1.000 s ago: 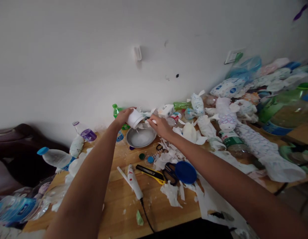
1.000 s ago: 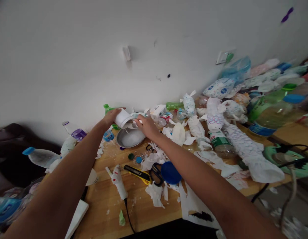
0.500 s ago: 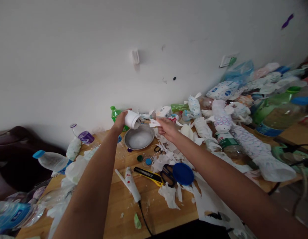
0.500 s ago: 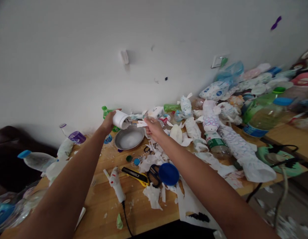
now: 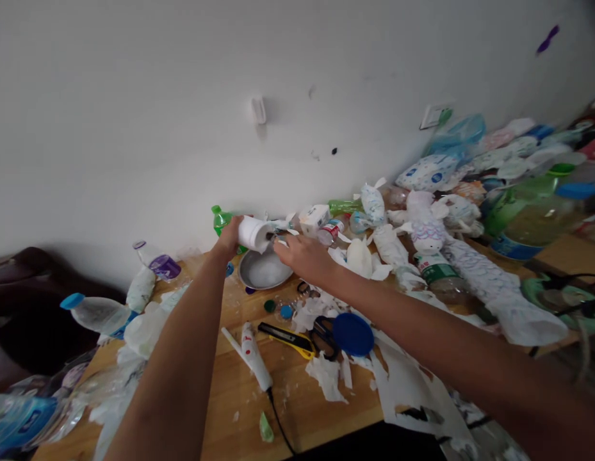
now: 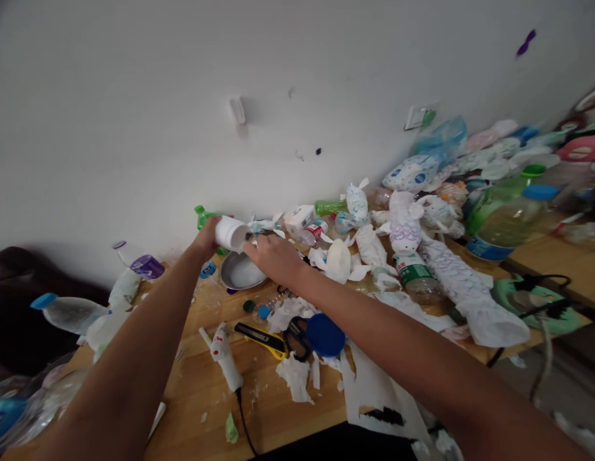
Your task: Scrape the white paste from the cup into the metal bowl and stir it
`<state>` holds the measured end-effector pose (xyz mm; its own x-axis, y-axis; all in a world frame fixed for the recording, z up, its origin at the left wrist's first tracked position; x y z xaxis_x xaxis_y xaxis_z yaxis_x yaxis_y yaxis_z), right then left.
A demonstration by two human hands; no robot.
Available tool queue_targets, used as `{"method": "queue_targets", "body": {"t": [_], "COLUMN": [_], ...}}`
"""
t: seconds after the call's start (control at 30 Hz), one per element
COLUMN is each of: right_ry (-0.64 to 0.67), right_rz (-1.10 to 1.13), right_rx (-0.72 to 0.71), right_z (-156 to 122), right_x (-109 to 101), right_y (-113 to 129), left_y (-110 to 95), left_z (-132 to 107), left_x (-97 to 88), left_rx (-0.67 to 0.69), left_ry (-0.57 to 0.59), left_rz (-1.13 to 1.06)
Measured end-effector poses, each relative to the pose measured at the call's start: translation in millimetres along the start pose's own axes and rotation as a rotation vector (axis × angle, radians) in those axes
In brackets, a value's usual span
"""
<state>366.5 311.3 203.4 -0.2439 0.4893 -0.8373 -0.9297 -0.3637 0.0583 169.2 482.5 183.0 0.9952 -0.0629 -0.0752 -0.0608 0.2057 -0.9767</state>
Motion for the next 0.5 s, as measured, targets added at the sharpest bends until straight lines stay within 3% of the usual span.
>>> {"method": "queue_targets", "body": {"t": [0.13,0.3,0.5], "right_ry": [-0.011,0.161,0.065], "right_rz": [0.006,0.241,0.469], "right_rx": [0.192,0.284,0.389], "right_z": [-10,-17,-13], "right_x": [-7,25,32], "right_y": [-7,-22,-35], "left_y": [-6,-19,-20], "left_z": [5,1,3], "left_x": [-12.1,-17.8,-18.5], "left_rx": [0.008,0.109,0.106], "left_ry": [-0.090,-0.119,-0.071], "left_rz": [-0.198,-0.481,-0.570]}}
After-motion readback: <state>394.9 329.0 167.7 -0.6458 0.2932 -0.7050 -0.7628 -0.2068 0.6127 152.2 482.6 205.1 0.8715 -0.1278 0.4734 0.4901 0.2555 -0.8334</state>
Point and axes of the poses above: each hand's wrist, its own z-axis towards the middle knuckle, its own x-axis out of the palm, y = z × x, the point moved 4 cm from there along z, towards the middle knuckle, and after that the axes turned 8 degrees about x, right-handed, at the moved point
